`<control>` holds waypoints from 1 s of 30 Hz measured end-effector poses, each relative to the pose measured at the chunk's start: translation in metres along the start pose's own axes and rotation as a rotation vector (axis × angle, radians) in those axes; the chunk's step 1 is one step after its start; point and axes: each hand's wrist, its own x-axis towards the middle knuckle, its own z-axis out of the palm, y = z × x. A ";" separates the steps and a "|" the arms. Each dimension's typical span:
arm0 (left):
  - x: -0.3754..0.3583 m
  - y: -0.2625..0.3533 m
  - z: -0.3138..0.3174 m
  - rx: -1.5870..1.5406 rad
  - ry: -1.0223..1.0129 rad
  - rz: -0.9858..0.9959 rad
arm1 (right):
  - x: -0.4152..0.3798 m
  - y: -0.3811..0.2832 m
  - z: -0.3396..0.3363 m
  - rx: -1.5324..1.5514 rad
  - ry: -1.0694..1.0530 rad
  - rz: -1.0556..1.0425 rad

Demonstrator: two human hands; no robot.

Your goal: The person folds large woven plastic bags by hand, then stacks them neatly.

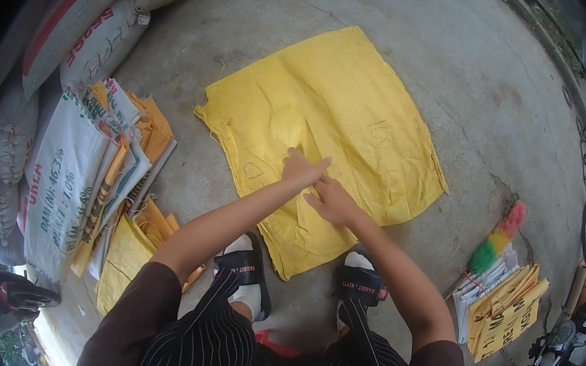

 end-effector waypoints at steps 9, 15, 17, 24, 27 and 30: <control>0.019 -0.054 -0.084 -0.213 0.192 0.283 | -0.027 0.055 -0.032 -0.322 0.562 0.568; -0.038 -0.134 -0.204 -0.475 0.224 0.227 | -0.081 0.152 -0.145 -0.363 0.889 1.003; -0.052 -0.156 -0.222 -0.516 0.248 0.222 | -0.091 0.170 -0.160 -0.180 0.560 0.925; -0.061 -0.190 -0.227 -0.726 0.365 0.127 | -0.090 0.192 -0.145 -0.311 0.534 0.822; -0.055 -0.194 -0.227 -0.709 0.406 0.064 | -0.093 0.198 -0.147 -0.197 0.376 0.740; -0.044 -0.205 -0.229 -0.666 0.385 0.017 | -0.114 0.200 -0.186 0.166 0.723 0.611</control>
